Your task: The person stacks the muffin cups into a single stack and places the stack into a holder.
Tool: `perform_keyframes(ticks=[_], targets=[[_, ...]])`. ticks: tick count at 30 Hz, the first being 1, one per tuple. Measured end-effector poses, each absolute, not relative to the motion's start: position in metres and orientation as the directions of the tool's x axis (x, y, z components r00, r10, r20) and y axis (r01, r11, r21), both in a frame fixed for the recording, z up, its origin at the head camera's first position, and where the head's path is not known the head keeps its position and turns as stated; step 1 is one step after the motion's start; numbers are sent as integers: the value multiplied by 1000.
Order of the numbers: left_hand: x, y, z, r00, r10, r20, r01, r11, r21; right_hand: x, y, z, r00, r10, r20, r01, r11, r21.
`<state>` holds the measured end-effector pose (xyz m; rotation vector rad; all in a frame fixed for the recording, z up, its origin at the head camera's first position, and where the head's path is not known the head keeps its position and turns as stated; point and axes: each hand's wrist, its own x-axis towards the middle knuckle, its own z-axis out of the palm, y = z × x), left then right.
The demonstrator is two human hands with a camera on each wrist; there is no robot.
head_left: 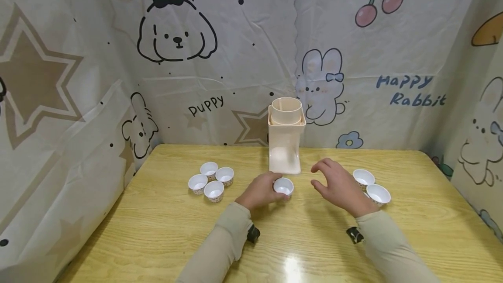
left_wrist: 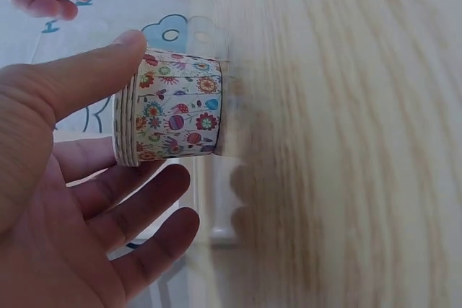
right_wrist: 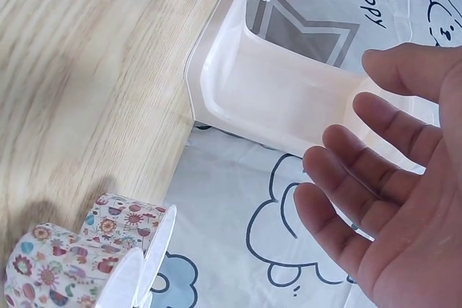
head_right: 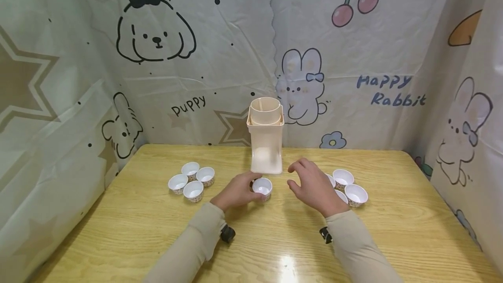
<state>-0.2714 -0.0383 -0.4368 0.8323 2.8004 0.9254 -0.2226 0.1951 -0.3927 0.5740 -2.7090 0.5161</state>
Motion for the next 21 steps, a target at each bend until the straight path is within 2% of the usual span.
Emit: perform_keyframes(ticks=[9,21], targets=[[-274,-36,-439,-881,472,29,384,679,626,-223,198,-393,-873,-316,372,-431,856,-284],[-276,-34,-439,-905,422,52,352,672,651,-222,199,-393,-874,-321,365,-432,858,-279]])
